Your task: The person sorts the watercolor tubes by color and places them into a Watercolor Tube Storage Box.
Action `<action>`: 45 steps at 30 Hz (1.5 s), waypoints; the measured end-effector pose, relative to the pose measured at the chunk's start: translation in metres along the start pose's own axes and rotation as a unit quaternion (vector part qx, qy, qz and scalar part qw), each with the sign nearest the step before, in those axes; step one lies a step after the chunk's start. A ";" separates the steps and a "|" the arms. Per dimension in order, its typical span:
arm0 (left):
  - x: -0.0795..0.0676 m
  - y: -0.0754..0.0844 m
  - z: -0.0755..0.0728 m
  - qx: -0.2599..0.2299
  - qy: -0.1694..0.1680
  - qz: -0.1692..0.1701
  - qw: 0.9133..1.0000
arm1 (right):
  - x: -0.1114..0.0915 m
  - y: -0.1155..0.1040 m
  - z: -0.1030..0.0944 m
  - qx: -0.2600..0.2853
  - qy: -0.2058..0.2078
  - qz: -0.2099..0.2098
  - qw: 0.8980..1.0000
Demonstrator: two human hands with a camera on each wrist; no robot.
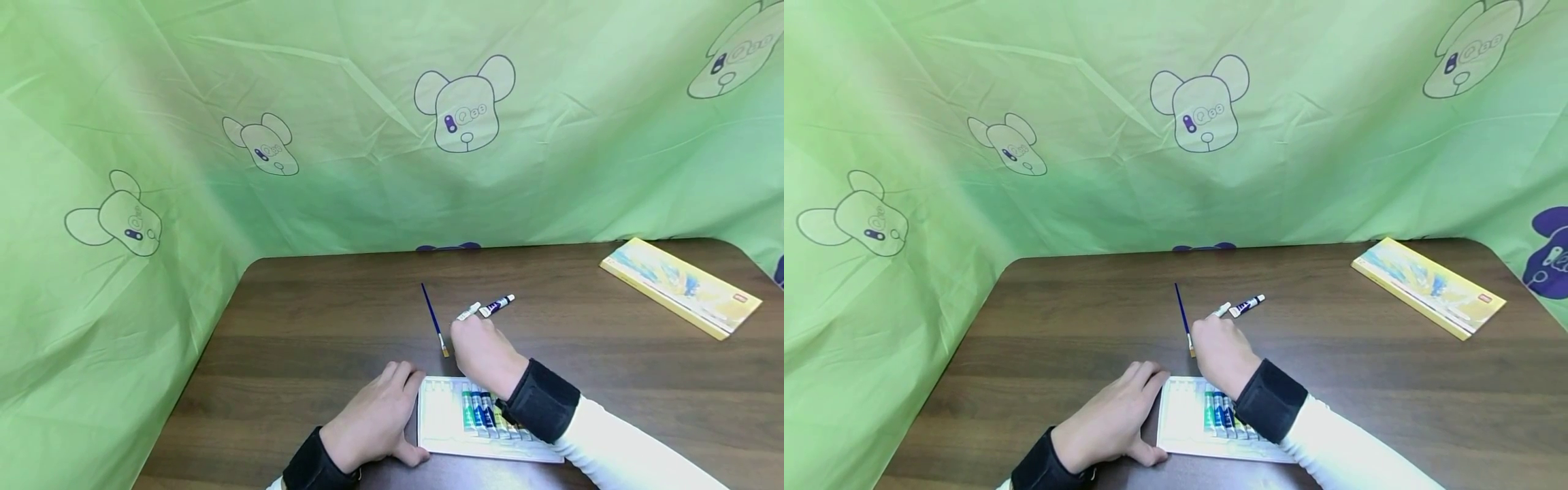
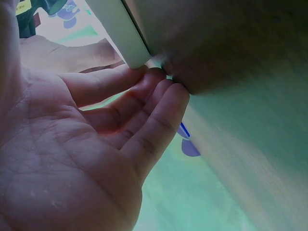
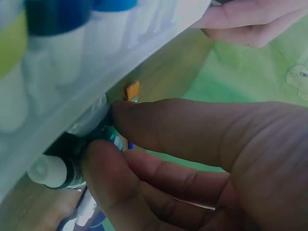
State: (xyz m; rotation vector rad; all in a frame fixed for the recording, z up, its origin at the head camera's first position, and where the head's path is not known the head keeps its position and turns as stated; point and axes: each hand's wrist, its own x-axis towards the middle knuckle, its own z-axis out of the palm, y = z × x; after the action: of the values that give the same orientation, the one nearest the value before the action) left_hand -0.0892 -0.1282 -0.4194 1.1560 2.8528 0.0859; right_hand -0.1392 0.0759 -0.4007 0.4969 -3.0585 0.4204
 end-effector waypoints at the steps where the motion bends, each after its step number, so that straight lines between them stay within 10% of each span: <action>1: 0.000 0.000 0.000 -0.001 0.000 -0.001 1.000 | 0.000 0.000 0.000 0.002 -0.001 0.001 1.000; 45: -0.001 0.000 0.003 0.022 0.039 0.016 0.999 | -0.002 -0.002 0.006 0.000 -0.013 0.024 1.000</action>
State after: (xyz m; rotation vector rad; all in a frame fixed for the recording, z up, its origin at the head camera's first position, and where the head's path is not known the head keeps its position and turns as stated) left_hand -0.0880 -0.1289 -0.4220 1.2341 2.9182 0.0705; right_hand -0.1369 0.0734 -0.4057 0.4318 -3.1004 0.4180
